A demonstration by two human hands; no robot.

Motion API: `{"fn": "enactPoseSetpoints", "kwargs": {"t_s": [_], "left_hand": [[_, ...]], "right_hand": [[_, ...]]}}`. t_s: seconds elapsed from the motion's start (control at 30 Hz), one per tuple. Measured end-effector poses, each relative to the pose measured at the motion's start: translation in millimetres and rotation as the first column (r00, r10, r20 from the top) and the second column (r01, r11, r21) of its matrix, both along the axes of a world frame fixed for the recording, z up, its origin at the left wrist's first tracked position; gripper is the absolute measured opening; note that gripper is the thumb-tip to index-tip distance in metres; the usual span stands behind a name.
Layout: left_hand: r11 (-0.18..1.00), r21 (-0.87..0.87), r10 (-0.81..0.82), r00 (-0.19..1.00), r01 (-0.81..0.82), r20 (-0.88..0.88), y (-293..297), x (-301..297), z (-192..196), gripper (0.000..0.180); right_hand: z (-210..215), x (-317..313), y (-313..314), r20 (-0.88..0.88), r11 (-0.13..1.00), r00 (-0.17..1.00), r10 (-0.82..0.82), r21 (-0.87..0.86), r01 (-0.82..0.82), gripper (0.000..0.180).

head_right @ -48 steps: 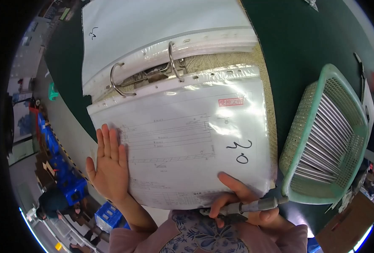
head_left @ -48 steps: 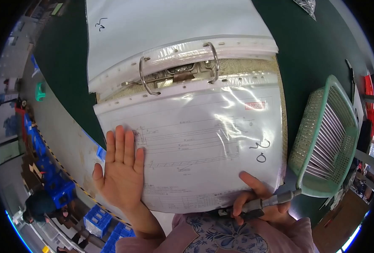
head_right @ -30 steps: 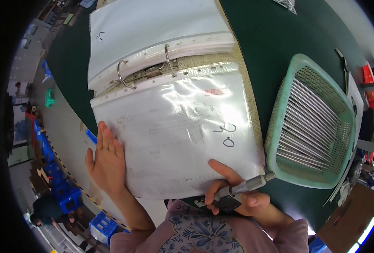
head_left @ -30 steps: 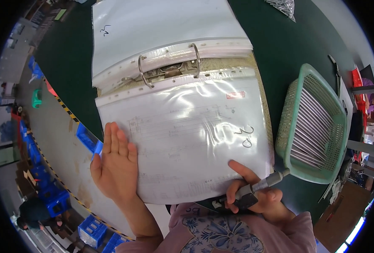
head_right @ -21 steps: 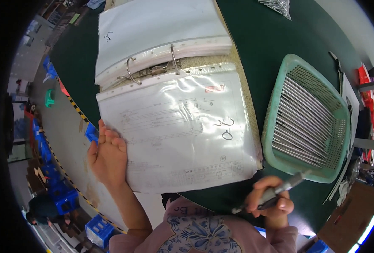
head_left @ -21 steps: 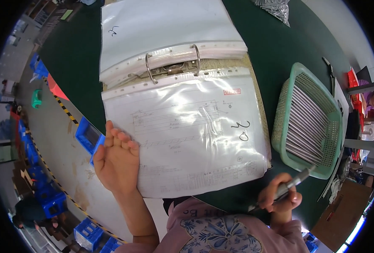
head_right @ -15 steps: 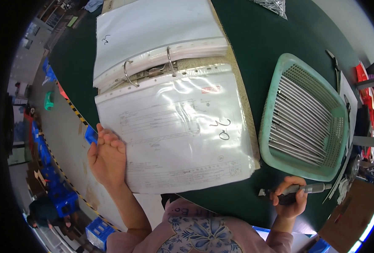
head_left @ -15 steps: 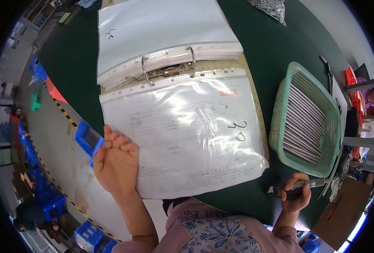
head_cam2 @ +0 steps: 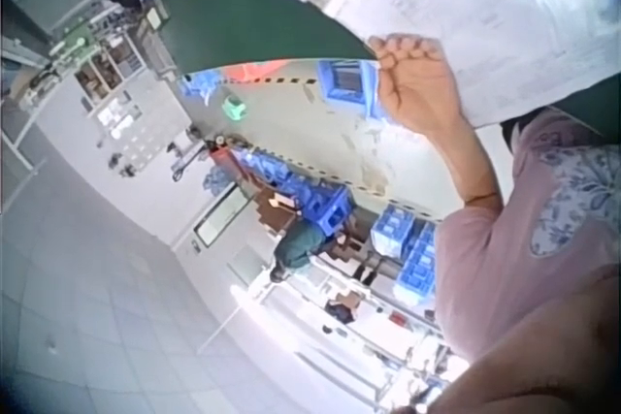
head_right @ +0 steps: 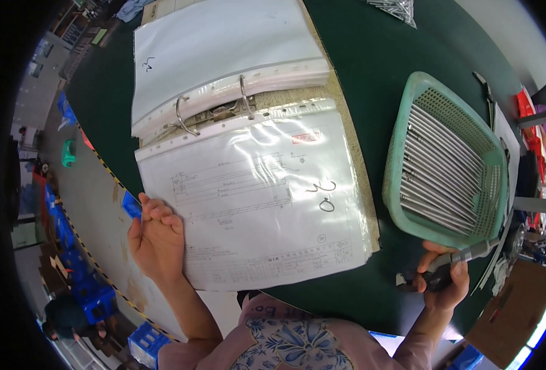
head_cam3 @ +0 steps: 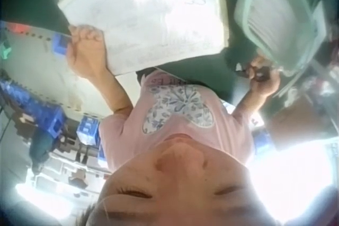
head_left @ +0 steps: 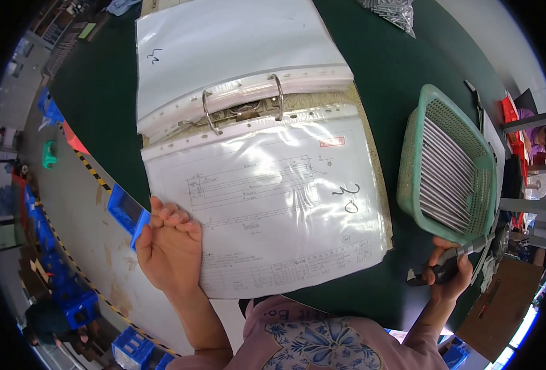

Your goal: Measuring the dimensions of metal rods using a digital caliper for quality control.

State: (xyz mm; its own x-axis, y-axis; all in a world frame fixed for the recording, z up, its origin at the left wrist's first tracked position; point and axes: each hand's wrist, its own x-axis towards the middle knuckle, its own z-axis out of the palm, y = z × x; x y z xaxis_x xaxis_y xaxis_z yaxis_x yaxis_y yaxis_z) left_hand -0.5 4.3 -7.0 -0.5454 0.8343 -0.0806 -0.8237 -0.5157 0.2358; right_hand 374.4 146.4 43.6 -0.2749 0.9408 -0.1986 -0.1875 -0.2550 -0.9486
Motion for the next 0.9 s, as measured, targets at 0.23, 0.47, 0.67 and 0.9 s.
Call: {"fn": "enactPoseSetpoints", "kwargs": {"t_s": [0.23, 0.47, 0.67, 0.9], "left_hand": [[1.0, 0.017, -0.012, 1.0, 0.012, 0.013, 1, 2, 1, 0.035], [1.0, 0.009, -0.006, 1.0, 0.006, -0.002, -2, 1, -4, 0.036], [0.999, 0.016, -0.029, 1.0, 0.029, -0.003, 0, 1, -4, 0.034], [0.999, 0.02, -0.027, 0.999, 0.027, -0.022, 0, 0, -2, 0.033]], "right_hand": [[0, -3, 24, -0.006, 0.999, 1.0, -0.015, -0.043, 0.014, 0.062], [25, 16, -1, 0.452, 0.986, 0.876, 0.167, -0.088, -0.143, 0.04], [21, 66, -28, 0.576, 0.984, 0.816, 0.05, -0.169, 0.059, 0.025], [-6, 113, -14, 0.642, 0.932, 0.714, -0.278, 0.0, 0.363, 0.024]]}}
